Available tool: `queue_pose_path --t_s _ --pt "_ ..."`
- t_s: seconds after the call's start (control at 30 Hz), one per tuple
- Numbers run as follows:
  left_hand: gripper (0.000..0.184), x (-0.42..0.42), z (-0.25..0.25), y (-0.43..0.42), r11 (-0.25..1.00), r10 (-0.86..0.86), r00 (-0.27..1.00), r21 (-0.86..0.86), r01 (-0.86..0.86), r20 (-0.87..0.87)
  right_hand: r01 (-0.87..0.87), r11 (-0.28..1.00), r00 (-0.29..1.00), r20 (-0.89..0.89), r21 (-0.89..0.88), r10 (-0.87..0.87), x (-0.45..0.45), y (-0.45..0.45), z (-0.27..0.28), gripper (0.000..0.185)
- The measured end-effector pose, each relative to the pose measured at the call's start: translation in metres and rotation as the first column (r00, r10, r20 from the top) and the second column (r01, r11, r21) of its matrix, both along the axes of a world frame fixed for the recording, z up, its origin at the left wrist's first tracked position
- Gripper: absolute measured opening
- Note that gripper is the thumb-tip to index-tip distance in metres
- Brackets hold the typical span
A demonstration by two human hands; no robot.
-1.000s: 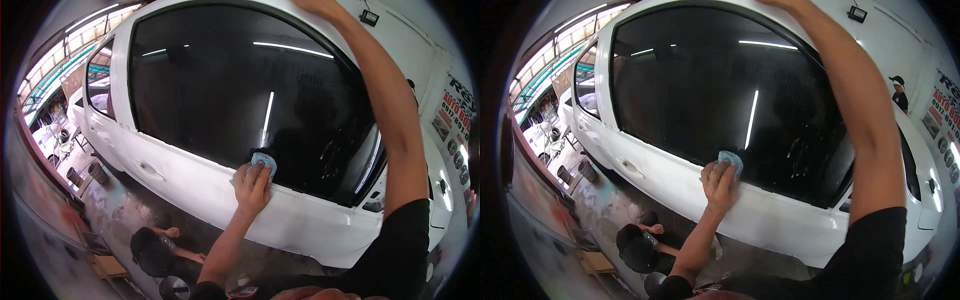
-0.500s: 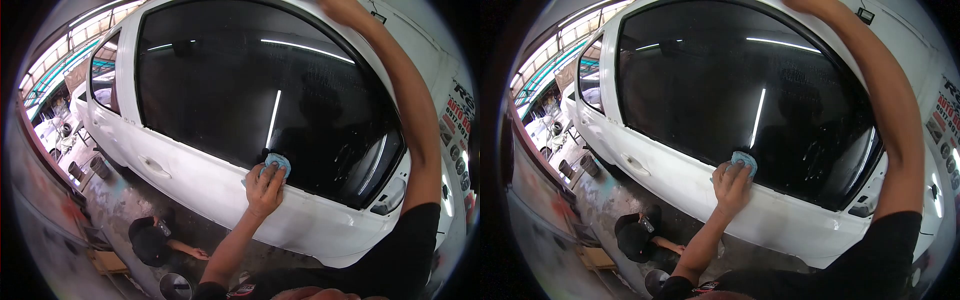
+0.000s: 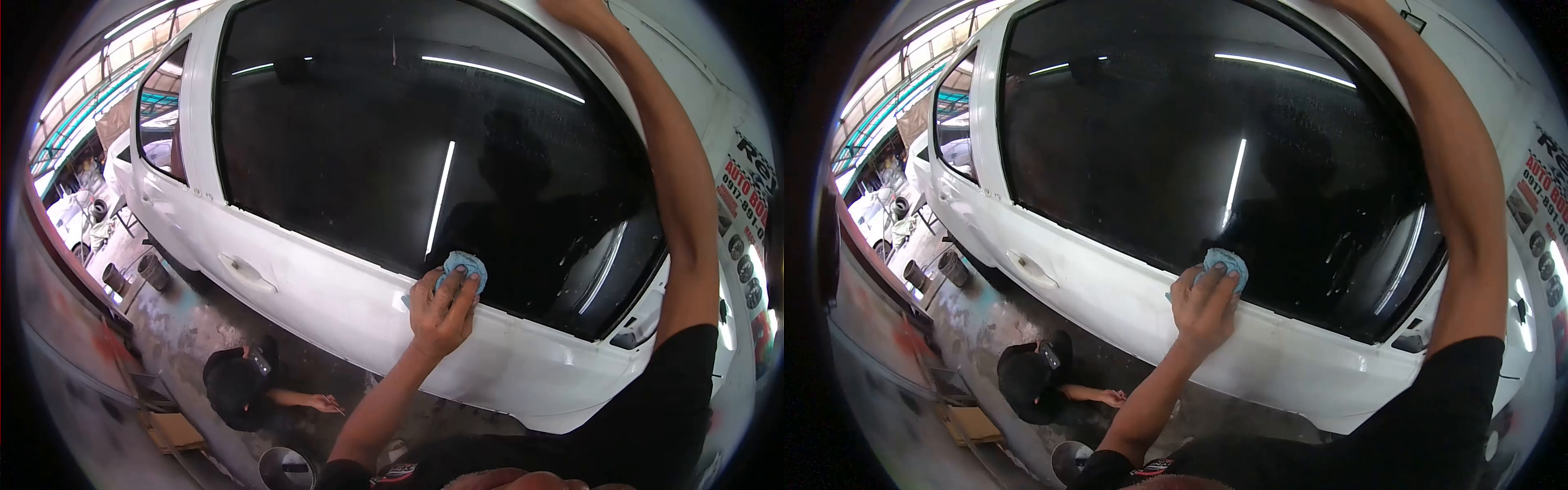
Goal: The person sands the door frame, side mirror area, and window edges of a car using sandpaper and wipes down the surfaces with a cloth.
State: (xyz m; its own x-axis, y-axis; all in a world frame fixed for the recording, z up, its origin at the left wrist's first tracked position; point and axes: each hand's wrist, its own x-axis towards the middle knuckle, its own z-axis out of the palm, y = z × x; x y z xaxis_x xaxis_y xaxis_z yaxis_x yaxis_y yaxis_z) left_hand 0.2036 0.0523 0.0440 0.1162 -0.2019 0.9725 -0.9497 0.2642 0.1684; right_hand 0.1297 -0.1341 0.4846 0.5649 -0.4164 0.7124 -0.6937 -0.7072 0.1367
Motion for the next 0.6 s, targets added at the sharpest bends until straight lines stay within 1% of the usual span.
queue_pose_path --t_s 0.07,0.1,0.17,0.2,0.23,0.27,0.3,0.33,0.37,0.43,0.5,0.53,0.57,0.6 --pt "0.036 0.0 0.0 -0.001 1.0 0.008 1.0 -0.008 -0.008 0.011 -0.062 0.998 0.979 0.194 0.032 0.055 -0.038 0.017 -0.025 0.03" --pt "0.033 0.001 0.0 -0.001 1.0 0.015 1.0 -0.01 -0.015 0.019 -0.05 0.999 0.98 0.194 0.021 0.045 -0.039 0.014 -0.023 0.029" --pt "0.034 0.003 0.002 -0.001 1.0 0.004 1.0 -0.012 -0.003 0.017 -0.028 1.0 0.981 0.195 0.005 0.026 -0.034 0.006 -0.018 0.029" --pt "0.034 0.002 0.002 0.001 1.0 -0.004 1.0 -0.009 0.004 0.012 -0.088 0.996 0.977 0.194 -0.027 0.091 -0.023 -0.004 -0.011 0.028" --pt "0.039 0.0 0.004 0.001 0.999 -0.026 1.0 -0.019 0.026 -0.007 -0.149 0.987 0.969 0.188 -0.06 0.158 -0.004 -0.018 0.002 0.028" --pt "0.039 0.001 0.004 -0.001 1.0 -0.016 1.0 -0.022 0.015 -0.004 -0.21 0.973 0.958 0.179 -0.095 0.225 0.012 -0.023 0.009 0.028" --pt "0.038 0.001 0.003 -0.002 1.0 -0.002 1.0 -0.024 0.002 -0.008 -0.111 0.988 0.984 0.154 0.108 0.094 0.023 0.002 0.013 0.027" --pt "0.038 -0.001 -0.001 -0.001 1.0 0.01 1.0 -0.014 -0.01 -0.013 -0.057 0.993 0.988 0.147 0.101 0.041 0.014 0.015 0.007 0.027" --pt "0.037 -0.004 -0.003 0.0 1.0 -0.012 1.0 -0.002 0.012 -0.01 -0.032 0.998 0.991 0.129 0.058 0.024 0.002 0.008 0.0 0.027" --pt "0.036 0.0 -0.002 0.001 1.0 0.01 1.0 0.008 -0.01 -0.011 -0.048 0.988 0.996 0.072 -0.144 0.058 -0.052 -0.043 -0.004 0.03" --pt "0.033 0.002 -0.007 0.0 1.0 0.021 1.0 0.005 -0.021 -0.004 -0.125 0.889 0.992 -0.036 -0.44 0.121 -0.089 -0.149 0.012 0.034" --pt "0.031 0.002 -0.003 0.002 1.0 0.01 1.0 -0.006 -0.011 -0.016 -0.14 0.801 0.99 -0.059 -0.582 0.13 -0.102 -0.207 0.013 0.037" --pt "0.03 0.004 -0.003 0.001 1.0 0.016 1.0 -0.026 -0.017 -0.013 -0.139 0.889 0.99 -0.047 -0.436 0.132 -0.088 -0.146 0.004 0.039" --pt "0.027 0.005 0.0 -0.002 0.997 0.007 1.0 -0.078 -0.009 -0.027 -0.161 0.962 0.985 0.03 -0.219 0.171 -0.048 -0.039 -0.021 0.041"
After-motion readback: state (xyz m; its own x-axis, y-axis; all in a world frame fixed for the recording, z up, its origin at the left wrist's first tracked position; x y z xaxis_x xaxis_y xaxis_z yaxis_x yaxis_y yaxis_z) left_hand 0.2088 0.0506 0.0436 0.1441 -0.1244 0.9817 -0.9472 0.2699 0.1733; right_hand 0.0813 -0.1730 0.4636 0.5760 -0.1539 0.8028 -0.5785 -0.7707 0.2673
